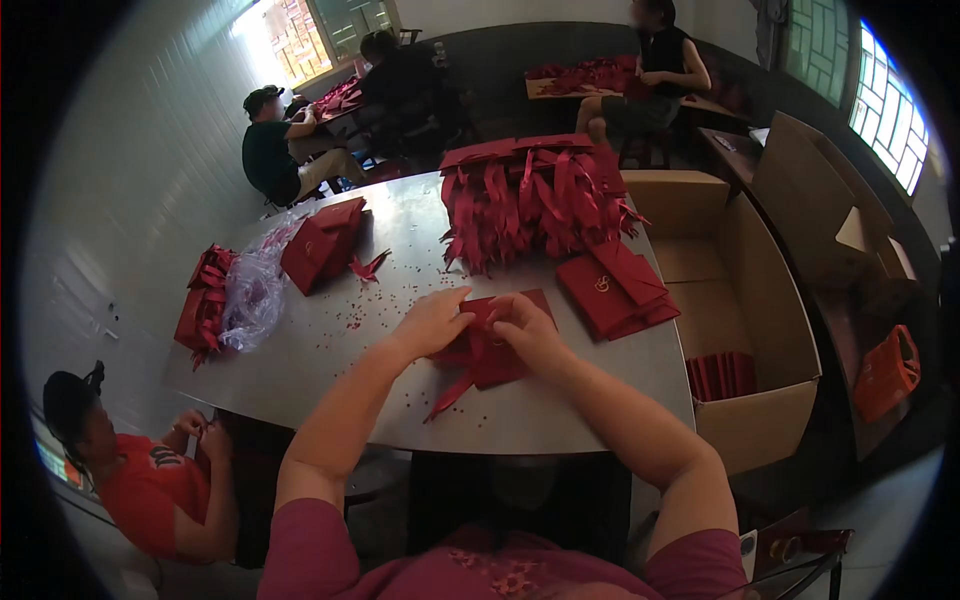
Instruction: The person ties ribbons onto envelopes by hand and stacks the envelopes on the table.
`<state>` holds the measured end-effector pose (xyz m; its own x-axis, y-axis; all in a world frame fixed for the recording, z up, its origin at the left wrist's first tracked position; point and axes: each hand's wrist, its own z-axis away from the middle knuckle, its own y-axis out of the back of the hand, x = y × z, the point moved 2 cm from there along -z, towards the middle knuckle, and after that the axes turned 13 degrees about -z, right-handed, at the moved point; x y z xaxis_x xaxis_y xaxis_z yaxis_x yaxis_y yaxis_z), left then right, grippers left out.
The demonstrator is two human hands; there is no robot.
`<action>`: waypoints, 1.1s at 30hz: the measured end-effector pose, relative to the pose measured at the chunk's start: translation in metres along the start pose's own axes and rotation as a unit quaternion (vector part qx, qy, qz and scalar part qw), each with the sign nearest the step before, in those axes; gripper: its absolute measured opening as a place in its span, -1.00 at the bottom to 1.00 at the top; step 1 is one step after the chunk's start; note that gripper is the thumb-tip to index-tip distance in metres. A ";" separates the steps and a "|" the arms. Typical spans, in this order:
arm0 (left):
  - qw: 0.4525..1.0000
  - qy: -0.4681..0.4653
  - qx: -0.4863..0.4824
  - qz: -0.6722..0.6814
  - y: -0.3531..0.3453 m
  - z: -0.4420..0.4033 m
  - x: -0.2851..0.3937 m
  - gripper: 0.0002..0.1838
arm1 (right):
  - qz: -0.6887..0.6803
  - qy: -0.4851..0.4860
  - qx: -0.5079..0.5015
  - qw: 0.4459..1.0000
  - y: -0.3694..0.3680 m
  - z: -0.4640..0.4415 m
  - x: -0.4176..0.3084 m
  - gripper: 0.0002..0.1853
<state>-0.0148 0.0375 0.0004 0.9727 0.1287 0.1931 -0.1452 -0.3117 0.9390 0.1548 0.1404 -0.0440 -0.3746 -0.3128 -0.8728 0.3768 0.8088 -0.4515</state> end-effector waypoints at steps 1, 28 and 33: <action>0.997 -0.011 -0.043 -0.056 -0.004 -0.006 0.003 -0.57 | -0.009 0.001 -0.020 1.000 0.000 0.001 0.000 -0.67; 0.843 0.223 0.253 0.418 -0.019 -0.008 -0.040 -0.60 | 0.216 0.115 0.154 0.957 -0.039 0.048 -0.092 -0.69; 0.812 0.233 0.234 0.482 -0.027 -0.008 -0.038 -0.62 | 0.265 0.152 0.176 0.936 -0.056 0.042 -0.077 -0.72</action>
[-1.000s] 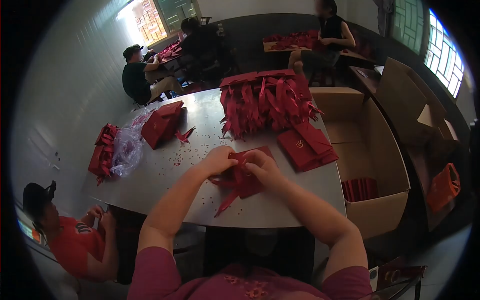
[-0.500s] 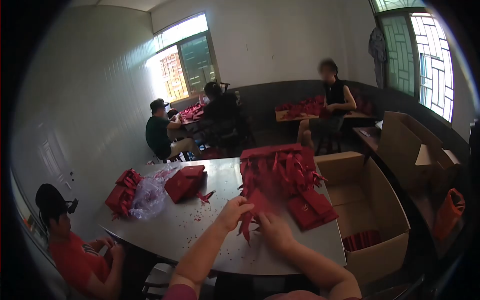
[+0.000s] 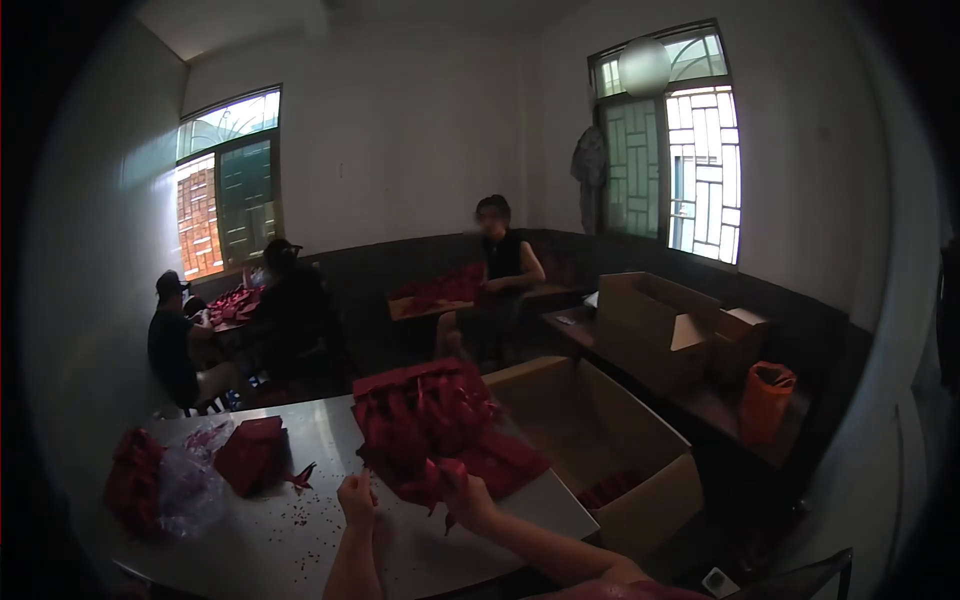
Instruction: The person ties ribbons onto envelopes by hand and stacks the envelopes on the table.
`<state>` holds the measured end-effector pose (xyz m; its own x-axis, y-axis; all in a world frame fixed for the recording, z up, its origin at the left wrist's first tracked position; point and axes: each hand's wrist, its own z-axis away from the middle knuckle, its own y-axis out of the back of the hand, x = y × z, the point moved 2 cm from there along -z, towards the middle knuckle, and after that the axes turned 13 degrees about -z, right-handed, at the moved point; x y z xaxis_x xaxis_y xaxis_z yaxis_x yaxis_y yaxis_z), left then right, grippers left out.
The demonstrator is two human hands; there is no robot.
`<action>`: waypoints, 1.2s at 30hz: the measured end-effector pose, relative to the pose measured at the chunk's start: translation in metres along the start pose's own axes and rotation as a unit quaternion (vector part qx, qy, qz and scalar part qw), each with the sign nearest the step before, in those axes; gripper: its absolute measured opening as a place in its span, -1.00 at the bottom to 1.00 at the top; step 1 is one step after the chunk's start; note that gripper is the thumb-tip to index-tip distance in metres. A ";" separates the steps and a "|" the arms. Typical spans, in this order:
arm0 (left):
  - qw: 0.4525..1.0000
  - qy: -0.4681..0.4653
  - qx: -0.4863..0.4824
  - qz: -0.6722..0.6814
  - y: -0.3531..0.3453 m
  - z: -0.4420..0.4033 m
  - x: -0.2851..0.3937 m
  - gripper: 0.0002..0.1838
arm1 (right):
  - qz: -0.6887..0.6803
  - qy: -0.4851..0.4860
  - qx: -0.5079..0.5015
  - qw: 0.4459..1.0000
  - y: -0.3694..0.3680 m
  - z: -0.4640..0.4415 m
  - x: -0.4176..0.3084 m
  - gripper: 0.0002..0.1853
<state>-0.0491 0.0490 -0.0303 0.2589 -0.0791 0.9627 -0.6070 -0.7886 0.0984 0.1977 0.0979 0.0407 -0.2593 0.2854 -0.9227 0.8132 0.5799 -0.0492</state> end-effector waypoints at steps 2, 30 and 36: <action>1.000 -0.018 -0.021 0.009 -0.008 -0.003 -0.013 -0.67 | -0.023 -0.025 0.004 0.999 -0.007 0.015 -0.031 -0.73; 0.955 -0.099 -0.008 -0.279 -0.033 0.015 -0.006 -0.72 | 0.572 0.096 -0.193 0.791 0.062 -0.296 0.048 -0.65; 0.947 -0.126 -0.026 -0.295 -0.035 0.012 -0.002 -0.75 | 0.559 0.104 -0.245 0.785 0.081 -0.296 0.054 -0.60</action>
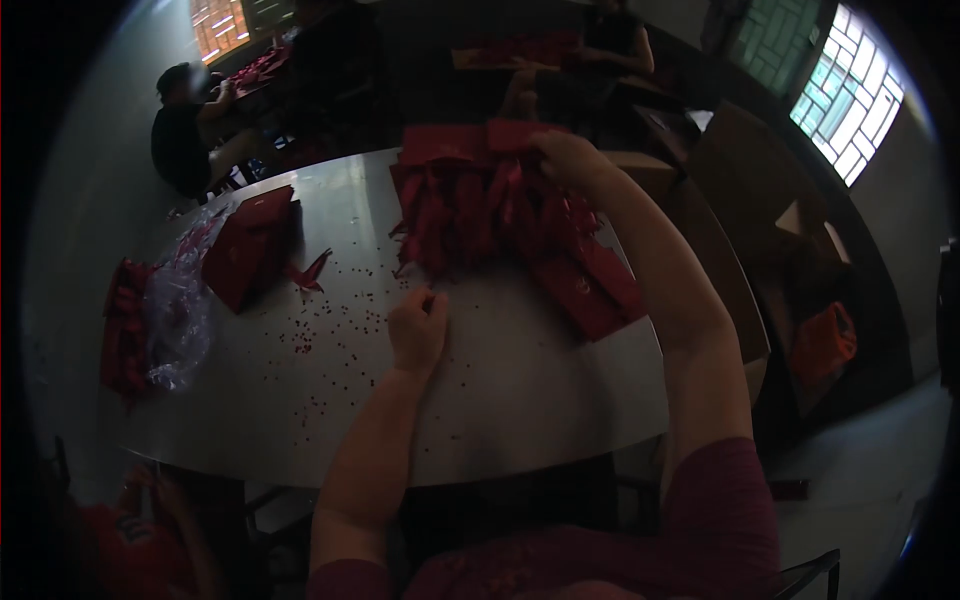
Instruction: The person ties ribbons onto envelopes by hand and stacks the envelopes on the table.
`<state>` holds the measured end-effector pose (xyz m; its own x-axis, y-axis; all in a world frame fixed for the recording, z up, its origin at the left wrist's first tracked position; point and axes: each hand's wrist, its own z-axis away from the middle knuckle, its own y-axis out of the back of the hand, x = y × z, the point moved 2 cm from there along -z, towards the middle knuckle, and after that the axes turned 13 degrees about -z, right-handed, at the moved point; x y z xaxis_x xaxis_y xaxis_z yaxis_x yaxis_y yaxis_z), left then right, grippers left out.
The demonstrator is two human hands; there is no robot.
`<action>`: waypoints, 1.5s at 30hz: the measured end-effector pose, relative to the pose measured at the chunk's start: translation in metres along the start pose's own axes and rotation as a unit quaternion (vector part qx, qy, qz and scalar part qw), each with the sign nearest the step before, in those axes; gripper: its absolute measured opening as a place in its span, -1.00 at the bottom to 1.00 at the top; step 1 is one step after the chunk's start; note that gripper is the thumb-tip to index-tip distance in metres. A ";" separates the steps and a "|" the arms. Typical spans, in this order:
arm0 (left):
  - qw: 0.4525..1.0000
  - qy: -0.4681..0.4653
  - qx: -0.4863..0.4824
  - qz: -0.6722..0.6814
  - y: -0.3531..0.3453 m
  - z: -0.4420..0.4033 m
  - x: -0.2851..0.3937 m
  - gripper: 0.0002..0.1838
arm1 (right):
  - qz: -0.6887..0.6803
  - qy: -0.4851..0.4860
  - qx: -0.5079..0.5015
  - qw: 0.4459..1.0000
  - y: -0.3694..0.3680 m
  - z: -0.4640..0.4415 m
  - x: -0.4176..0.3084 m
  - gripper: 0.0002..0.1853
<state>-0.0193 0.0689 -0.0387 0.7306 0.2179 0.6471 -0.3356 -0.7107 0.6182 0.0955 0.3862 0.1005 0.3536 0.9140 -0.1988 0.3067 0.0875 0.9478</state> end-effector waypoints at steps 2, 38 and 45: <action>0.997 0.060 -0.031 0.038 0.005 0.001 0.006 -0.74 | -0.024 -0.020 0.010 0.999 0.012 0.020 -0.019 -0.59; 0.999 0.028 -0.024 0.032 0.002 0.001 0.003 -0.76 | 0.019 -0.338 0.092 0.936 -0.059 0.244 -0.079 -0.21; 1.000 0.000 0.020 0.002 0.003 0.003 0.006 -0.79 | 0.020 -0.327 0.096 0.940 -0.060 0.243 -0.077 -0.20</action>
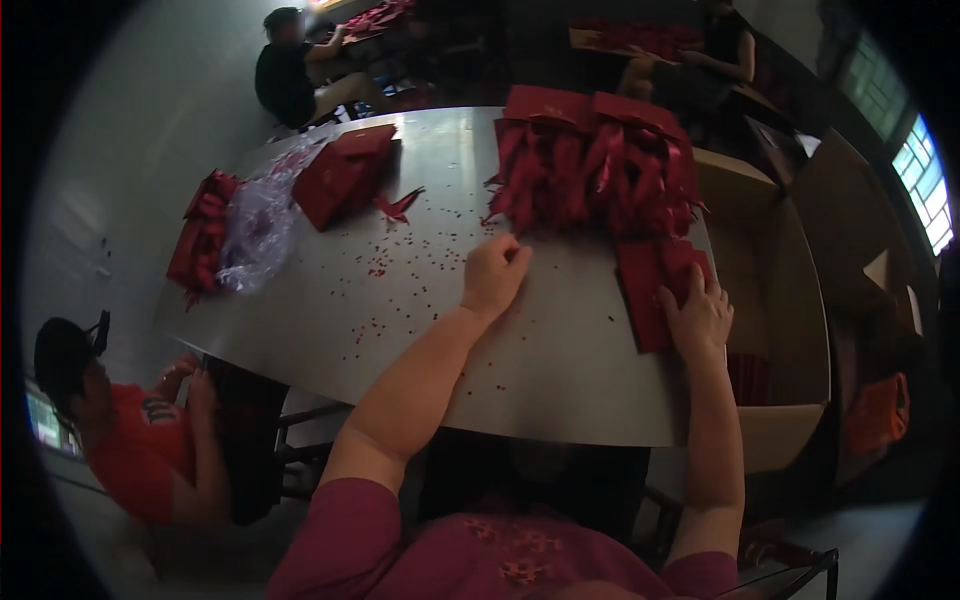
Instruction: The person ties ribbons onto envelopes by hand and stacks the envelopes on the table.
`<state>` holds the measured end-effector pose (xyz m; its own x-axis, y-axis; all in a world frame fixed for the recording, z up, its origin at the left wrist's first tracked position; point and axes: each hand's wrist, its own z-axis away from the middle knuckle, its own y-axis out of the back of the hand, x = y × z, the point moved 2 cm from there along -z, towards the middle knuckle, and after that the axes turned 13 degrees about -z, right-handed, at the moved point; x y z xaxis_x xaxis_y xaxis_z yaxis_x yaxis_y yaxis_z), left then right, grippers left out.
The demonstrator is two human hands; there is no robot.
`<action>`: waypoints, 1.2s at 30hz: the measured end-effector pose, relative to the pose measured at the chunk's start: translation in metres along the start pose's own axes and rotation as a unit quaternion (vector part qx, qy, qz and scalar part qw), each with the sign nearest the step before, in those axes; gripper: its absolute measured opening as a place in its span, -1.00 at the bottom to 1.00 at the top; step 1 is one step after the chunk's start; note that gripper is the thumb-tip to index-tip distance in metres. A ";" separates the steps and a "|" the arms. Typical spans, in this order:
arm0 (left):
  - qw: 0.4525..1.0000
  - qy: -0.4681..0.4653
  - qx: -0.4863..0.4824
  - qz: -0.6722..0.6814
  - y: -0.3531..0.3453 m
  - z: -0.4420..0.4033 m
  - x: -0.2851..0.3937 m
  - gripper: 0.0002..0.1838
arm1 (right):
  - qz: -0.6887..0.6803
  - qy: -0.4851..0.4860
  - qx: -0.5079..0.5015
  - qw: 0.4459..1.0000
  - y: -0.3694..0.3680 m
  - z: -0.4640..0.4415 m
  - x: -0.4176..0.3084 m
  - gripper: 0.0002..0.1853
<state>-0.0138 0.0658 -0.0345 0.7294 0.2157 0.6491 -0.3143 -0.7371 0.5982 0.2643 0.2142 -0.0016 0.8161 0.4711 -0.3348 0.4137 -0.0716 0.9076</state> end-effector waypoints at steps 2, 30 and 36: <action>1.000 0.003 -0.001 -0.012 0.001 0.000 0.000 -0.80 | -0.012 0.007 -0.005 1.000 0.000 -0.001 0.000 -0.20; 0.896 0.091 -0.179 -0.396 0.037 -0.043 -0.059 -0.48 | -0.034 0.009 -0.020 0.999 0.012 -0.006 0.013 -0.34; 0.908 0.083 0.031 -0.410 0.071 -0.074 -0.085 -0.60 | -0.041 0.036 0.007 0.999 0.006 -0.006 0.018 -0.37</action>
<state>-0.1433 0.0424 -0.0127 0.5994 0.7979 0.0637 0.3312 -0.3196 0.8878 0.2786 0.2272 -0.0009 0.7489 0.5374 -0.3878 0.4831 -0.0422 0.8746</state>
